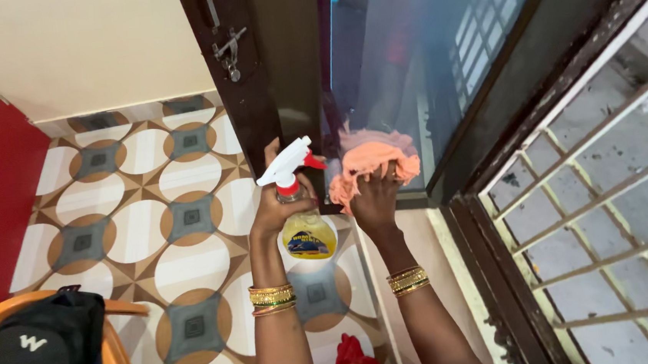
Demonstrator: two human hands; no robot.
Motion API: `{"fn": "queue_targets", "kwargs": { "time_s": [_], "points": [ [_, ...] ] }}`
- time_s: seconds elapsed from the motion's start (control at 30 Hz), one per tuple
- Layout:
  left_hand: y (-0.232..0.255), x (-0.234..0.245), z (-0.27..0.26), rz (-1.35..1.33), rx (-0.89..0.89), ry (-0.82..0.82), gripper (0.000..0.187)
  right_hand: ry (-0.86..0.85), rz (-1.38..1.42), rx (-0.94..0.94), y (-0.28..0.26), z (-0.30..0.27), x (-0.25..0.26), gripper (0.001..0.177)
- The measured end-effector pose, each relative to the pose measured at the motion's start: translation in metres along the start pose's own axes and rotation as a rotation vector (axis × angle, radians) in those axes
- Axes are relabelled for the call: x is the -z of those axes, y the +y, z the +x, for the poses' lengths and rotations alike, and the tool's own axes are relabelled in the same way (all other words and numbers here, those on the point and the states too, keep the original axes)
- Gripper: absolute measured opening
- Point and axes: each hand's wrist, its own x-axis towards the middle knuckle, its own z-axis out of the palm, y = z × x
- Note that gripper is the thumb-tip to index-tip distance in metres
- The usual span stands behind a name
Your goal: The person sprays a glass door with a cleaning solution and wipes it with a cloth. They then move to the adjacent metal window grille and wipe it with the same cloth.
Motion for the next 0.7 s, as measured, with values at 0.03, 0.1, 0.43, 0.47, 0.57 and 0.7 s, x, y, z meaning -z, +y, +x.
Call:
{"fn": "queue_targets", "kwargs": {
  "time_s": [0.03, 0.1, 0.43, 0.47, 0.57, 0.7],
  "points": [
    [0.002, -0.001, 0.000, -0.001, 0.006, 0.006, 0.124, 0.098, 0.023, 0.037, 0.001, -0.017, 0.004, 0.044],
    [0.007, -0.004, -0.002, -0.003, 0.016, 0.014, 0.124, 0.299, 0.064, 0.112, 0.000, -0.039, 0.011, 0.036],
    [0.018, -0.015, -0.016, 0.021, 0.032, 0.039, 0.116, 0.248, 0.201, -0.005, -0.002, 0.052, 0.170, 0.062],
    [0.017, -0.015, -0.017, 0.008, 0.025, 0.047, 0.117, 0.306, 0.196, 0.033, -0.003, 0.073, 0.188, 0.065],
    [0.014, -0.016, -0.021, -0.007, 0.015, 0.045, 0.120, 0.391, 0.181, 0.042, -0.009, 0.118, 0.224, 0.068],
    [0.004, -0.008, -0.021, 0.057, 0.049, 0.025, 0.110, 0.436, 0.205, -0.062, -0.014, 0.121, 0.203, 0.072]
  ]
}}
